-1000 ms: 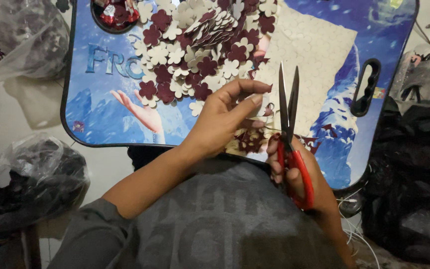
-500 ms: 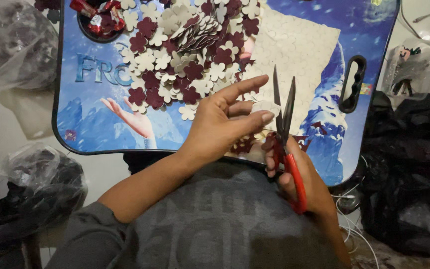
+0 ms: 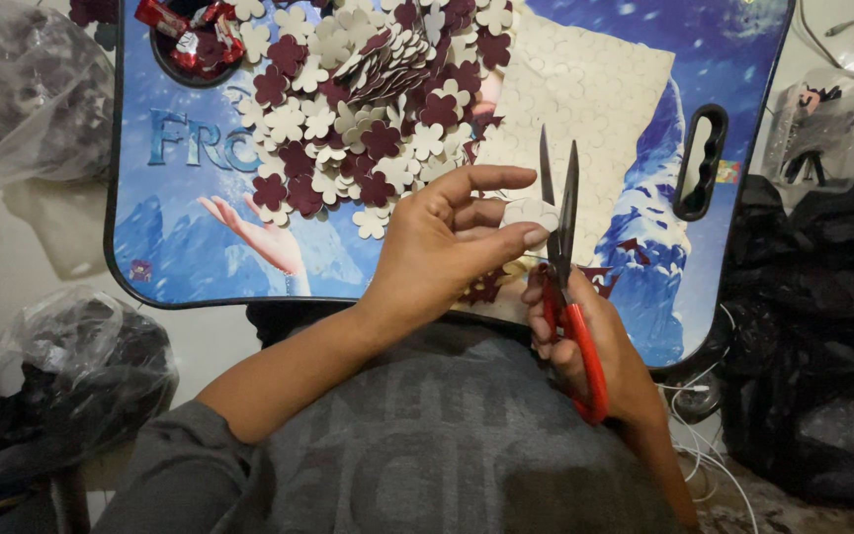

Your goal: The person sits with a lap desk and uses scissors to trim the edges of small flower-shaped cutouts one at a time, placing finished pieces on the desk and setting scraps aside, occasionally reaching into a small bowl on the desk.

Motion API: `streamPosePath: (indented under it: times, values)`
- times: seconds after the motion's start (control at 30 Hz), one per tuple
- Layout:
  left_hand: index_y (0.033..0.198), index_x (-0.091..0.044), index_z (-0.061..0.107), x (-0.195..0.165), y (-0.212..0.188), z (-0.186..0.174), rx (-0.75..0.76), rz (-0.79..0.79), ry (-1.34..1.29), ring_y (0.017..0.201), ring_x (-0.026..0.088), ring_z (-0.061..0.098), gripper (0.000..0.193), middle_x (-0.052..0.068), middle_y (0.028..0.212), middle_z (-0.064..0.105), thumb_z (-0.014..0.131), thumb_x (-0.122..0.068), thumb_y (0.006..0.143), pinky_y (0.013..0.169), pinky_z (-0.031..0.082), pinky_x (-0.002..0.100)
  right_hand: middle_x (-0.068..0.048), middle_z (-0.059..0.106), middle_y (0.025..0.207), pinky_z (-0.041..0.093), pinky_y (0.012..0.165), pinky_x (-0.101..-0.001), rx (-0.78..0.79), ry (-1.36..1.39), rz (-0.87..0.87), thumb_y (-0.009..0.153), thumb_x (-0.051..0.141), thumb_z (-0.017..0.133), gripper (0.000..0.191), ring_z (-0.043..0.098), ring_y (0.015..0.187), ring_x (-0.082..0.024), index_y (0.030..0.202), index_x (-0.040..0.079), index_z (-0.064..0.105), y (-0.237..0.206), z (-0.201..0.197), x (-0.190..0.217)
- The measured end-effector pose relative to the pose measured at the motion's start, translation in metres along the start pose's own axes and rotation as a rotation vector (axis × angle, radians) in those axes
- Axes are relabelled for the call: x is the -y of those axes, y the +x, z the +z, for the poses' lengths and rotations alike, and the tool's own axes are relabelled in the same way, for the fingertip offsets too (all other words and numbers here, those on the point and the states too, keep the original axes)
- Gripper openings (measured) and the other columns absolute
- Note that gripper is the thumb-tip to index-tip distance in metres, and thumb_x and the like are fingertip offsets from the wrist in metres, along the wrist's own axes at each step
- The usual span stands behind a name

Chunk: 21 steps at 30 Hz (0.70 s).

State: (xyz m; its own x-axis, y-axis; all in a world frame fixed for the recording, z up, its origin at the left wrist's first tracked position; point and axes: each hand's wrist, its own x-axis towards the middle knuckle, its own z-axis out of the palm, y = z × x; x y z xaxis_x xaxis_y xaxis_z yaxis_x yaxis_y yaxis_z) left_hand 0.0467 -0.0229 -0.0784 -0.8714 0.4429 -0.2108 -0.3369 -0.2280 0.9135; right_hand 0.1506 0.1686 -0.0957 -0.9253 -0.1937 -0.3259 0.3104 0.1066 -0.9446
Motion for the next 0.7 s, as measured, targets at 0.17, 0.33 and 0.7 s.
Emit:
streamPosePath:
  times: [0.17, 0.33, 0.7]
  values:
    - [0.128, 0.002, 0.065, -0.003, 0.002, 0.002, -0.009, -0.036, 0.026, 0.060, -0.001, 0.058, 0.041, -0.001, 0.079, 0.070, 0.078, -0.007, 0.090, 0.047, 0.044, 0.016, 0.001, 0.049, 0.076, 0.044, 0.057, -0.0237, -0.007, 0.022, -0.002, 0.075, 0.090, 0.060, 0.098, 0.050, 0.065, -0.008, 0.119, 0.002, 0.053, 0.000, -0.003, -0.002]
    - [0.128, 0.002, 0.063, 0.000, 0.005, 0.002, 0.003, -0.040, -0.015, 0.069, 0.001, 0.065, 0.041, 0.001, 0.086, 0.072, 0.077, -0.005, 0.091, 0.055, 0.051, 0.016, 0.002, 0.048, 0.074, 0.040, 0.052, -0.0233, -0.001, 0.085, 0.026, 0.072, 0.090, 0.063, 0.096, 0.047, 0.061, -0.007, 0.114, 0.003, 0.053, 0.000, -0.004, -0.001]
    - [0.128, 0.001, 0.065, 0.012, 0.009, -0.006, 0.019, 0.026, 0.063, 0.086, 0.005, 0.070, 0.038, 0.001, 0.095, 0.072, 0.079, -0.006, 0.093, 0.075, 0.058, 0.018, 0.003, 0.046, 0.069, 0.037, 0.049, -0.0227, 0.021, 0.141, 0.083, 0.069, 0.089, 0.067, 0.094, 0.044, 0.056, -0.007, 0.109, 0.005, 0.054, -0.004, -0.011, -0.006]
